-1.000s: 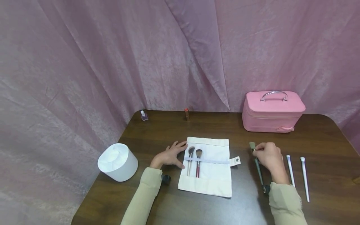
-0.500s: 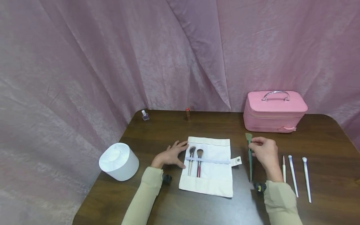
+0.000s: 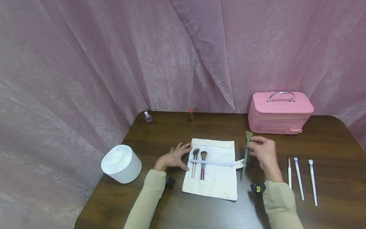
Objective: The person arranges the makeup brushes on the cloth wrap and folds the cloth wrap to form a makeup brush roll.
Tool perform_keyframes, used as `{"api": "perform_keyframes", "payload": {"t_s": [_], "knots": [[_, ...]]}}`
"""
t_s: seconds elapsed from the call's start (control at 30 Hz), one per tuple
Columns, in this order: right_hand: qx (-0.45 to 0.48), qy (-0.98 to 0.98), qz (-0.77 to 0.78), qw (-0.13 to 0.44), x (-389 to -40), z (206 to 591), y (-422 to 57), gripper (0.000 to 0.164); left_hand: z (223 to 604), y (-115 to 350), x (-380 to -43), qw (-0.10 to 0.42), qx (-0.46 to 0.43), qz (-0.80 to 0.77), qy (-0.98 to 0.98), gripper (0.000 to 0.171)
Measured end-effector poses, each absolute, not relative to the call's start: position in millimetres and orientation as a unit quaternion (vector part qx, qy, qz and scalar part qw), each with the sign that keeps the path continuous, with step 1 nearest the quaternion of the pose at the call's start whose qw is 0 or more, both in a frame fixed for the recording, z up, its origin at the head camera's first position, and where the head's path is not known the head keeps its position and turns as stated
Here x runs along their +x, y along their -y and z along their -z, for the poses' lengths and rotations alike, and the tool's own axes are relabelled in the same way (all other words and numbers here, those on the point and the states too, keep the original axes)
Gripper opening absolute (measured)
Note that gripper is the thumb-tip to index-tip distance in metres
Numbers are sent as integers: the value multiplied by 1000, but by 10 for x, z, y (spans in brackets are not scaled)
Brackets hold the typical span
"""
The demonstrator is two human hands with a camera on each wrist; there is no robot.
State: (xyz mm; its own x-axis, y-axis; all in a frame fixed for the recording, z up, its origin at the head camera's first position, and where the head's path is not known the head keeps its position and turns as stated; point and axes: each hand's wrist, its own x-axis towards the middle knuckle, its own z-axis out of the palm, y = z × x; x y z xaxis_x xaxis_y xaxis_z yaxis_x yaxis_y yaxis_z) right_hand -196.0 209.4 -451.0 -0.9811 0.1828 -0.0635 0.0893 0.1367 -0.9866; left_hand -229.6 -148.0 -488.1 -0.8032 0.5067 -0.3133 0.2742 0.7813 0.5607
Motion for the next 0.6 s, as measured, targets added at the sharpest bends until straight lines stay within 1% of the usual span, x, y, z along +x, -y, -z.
{"api": "perform_keyframes", "payload": {"t_s": [0.37,0.6], "knots": [[-91,732,-675,8,-2058,4545,-1924,30,4867,1481,-2284,232,215,-252,-915,99],[-94,706,-702,13,-2130,4538,-1785,23,4870,1480,-2291,231,213,-251,-915,99]]}}
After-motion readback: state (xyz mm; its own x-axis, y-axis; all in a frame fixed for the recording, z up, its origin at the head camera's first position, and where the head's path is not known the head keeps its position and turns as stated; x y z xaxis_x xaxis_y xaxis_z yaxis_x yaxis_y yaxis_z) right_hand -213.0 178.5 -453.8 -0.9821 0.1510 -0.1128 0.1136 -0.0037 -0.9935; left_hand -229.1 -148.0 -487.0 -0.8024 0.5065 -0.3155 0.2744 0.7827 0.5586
